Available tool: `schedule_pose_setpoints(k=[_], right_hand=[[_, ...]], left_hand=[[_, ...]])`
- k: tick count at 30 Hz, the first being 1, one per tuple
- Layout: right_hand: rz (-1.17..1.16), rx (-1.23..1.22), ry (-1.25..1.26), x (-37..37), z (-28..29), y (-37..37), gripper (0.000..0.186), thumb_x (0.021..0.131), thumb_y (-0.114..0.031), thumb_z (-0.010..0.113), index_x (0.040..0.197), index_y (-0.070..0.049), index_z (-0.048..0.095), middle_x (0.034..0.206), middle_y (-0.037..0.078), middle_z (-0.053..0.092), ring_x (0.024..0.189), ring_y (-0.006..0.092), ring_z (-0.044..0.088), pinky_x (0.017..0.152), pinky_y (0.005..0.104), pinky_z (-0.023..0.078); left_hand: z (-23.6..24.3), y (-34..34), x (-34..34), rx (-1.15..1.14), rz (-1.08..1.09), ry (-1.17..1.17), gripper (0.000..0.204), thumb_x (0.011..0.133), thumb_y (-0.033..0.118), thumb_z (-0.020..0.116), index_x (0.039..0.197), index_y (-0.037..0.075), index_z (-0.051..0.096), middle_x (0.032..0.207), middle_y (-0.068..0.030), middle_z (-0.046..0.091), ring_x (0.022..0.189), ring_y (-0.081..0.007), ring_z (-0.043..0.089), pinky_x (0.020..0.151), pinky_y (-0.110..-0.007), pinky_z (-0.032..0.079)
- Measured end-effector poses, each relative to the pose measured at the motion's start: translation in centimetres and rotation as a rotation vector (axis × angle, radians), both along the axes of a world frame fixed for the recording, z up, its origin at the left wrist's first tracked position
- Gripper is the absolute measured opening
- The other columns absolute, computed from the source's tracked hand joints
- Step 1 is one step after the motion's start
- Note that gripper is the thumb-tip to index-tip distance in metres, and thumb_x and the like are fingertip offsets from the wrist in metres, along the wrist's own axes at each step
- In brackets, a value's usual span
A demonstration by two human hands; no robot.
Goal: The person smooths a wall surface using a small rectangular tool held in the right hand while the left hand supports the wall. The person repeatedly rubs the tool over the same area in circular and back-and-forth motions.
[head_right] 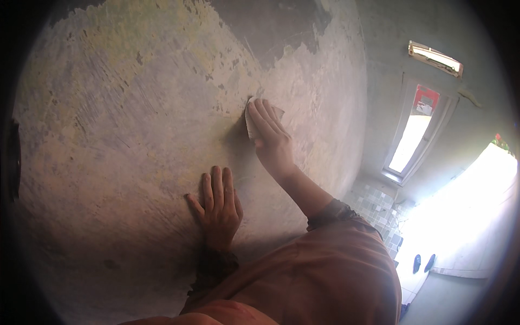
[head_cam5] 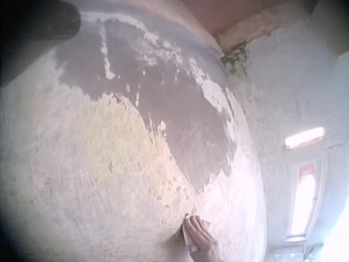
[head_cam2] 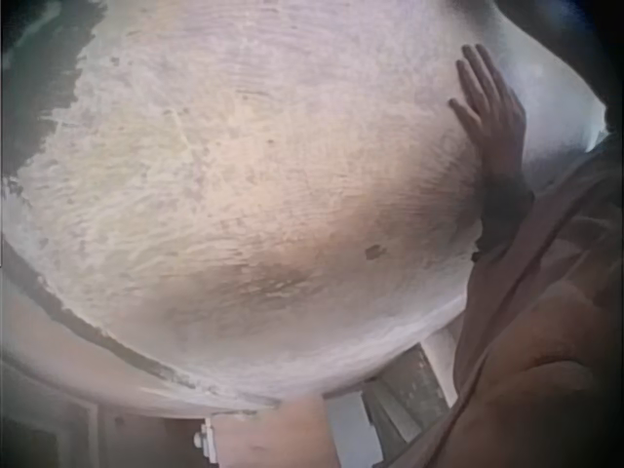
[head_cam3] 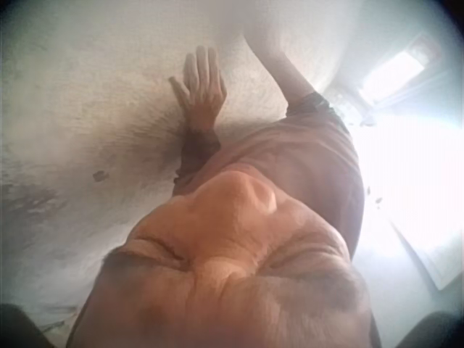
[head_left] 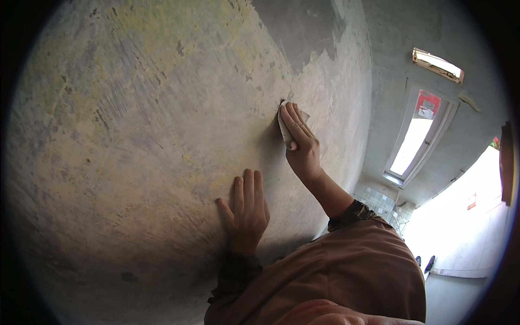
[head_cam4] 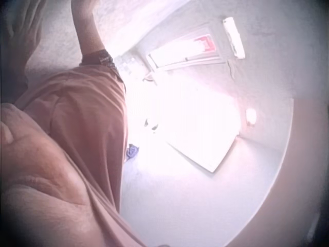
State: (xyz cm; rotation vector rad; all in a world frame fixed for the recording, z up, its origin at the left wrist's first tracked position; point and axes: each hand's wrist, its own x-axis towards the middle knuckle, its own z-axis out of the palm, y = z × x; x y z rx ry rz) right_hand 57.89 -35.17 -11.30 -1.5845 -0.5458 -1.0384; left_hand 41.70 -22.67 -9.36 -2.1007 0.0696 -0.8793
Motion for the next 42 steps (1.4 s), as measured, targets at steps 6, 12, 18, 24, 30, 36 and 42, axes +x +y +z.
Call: schedule_pose_setpoints(k=[6, 12, 18, 24, 30, 36, 42], right_hand=[[0.093, -0.036, -0.003, -1.9, -1.2, 0.2, 0.04, 0.104, -0.021, 0.045, 0.134, 0.003, 0.057, 0.141, 0.022, 0.054, 0.136, 0.0363, 0.046, 0.115, 0.0449, 0.038], [0.074, -0.012, -0.056, 0.4, -0.4, -0.2, 0.05, 0.087, -0.002, 0.053, 0.137, 0.001, 0.054, 0.143, 0.02, 0.052, 0.138, 0.0343, 0.044, 0.115, 0.0434, 0.039], [0.071, 0.037, 0.049, 0.8, 0.8, -0.2, 0.047, 0.097, -0.022, 0.046, 0.136, 0.003, 0.054, 0.142, 0.022, 0.053, 0.138, 0.0355, 0.044, 0.116, 0.0448, 0.037], [0.152, -0.029, -0.02, -2.3, 0.0, -0.3, 0.048, 0.094, -0.021, 0.048, 0.133, 0.005, 0.055, 0.139, 0.023, 0.055, 0.136, 0.0361, 0.047, 0.115, 0.0443, 0.038], [0.056, 0.126, 0.014, 3.6, 1.9, -0.3, 0.04, 0.105, -0.021, 0.046, 0.136, 0.001, 0.055, 0.141, 0.021, 0.054, 0.137, 0.0339, 0.045, 0.117, 0.0422, 0.036], [0.153, 0.019, -0.037, -1.6, -0.9, 0.4, 0.059, 0.104, -0.043, 0.039, 0.135, 0.004, 0.056, 0.141, 0.024, 0.053, 0.137, 0.0374, 0.045, 0.117, 0.0441, 0.035], [0.115, 0.044, 0.027, 0.3, -0.6, 0.1, 0.061, 0.081, 0.006, 0.062, 0.14, -0.004, 0.053, 0.146, 0.02, 0.049, 0.139, 0.034, 0.044, 0.114, 0.0415, 0.042]], left_hand=[[-0.2, 0.0, 0.0, -0.025, -0.011, 0.01, 0.043, 0.099, 0.028, 0.047, 0.14, 0.017, 0.057, 0.146, -0.0027, 0.053, 0.139, -0.0222, 0.044, 0.12, -0.063, 0.001], [-0.4, 0.2, 0.2, -0.02, -0.008, 0.018, 0.044, 0.099, 0.028, 0.047, 0.141, 0.017, 0.056, 0.148, -0.0036, 0.052, 0.14, -0.0226, 0.043, 0.12, -0.064, 0.002], [-0.1, 0.2, -0.2, -0.028, 0.006, 0.055, 0.045, 0.099, 0.03, 0.047, 0.142, 0.017, 0.054, 0.148, -0.0044, 0.051, 0.141, -0.0228, 0.042, 0.12, -0.064, 0.002], [-0.3, 0.2, 0.0, -0.025, -0.004, 0.033, 0.047, 0.099, 0.031, 0.048, 0.143, 0.017, 0.054, 0.148, -0.0047, 0.051, 0.142, -0.0234, 0.042, 0.12, -0.064, 0.002], [-0.5, 0.5, 0.2, -0.029, -0.009, 0.042, 0.047, 0.099, 0.031, 0.047, 0.144, 0.018, 0.053, 0.149, -0.0043, 0.05, 0.141, -0.0234, 0.042, 0.12, -0.064, 0.003], [-0.2, 0.1, 0.6, 0.009, 0.008, 0.032, 0.048, 0.097, 0.028, 0.049, 0.145, 0.018, 0.052, 0.151, -0.0034, 0.048, 0.142, -0.0218, 0.041, 0.12, -0.064, 0.007], [2.6, -1.9, 4.6, -0.051, -0.001, 0.098, 0.055, 0.096, 0.023, 0.05, 0.149, 0.011, 0.045, 0.157, -0.004, 0.039, 0.147, -0.0203, 0.032, 0.121, -0.06, 0.011]])
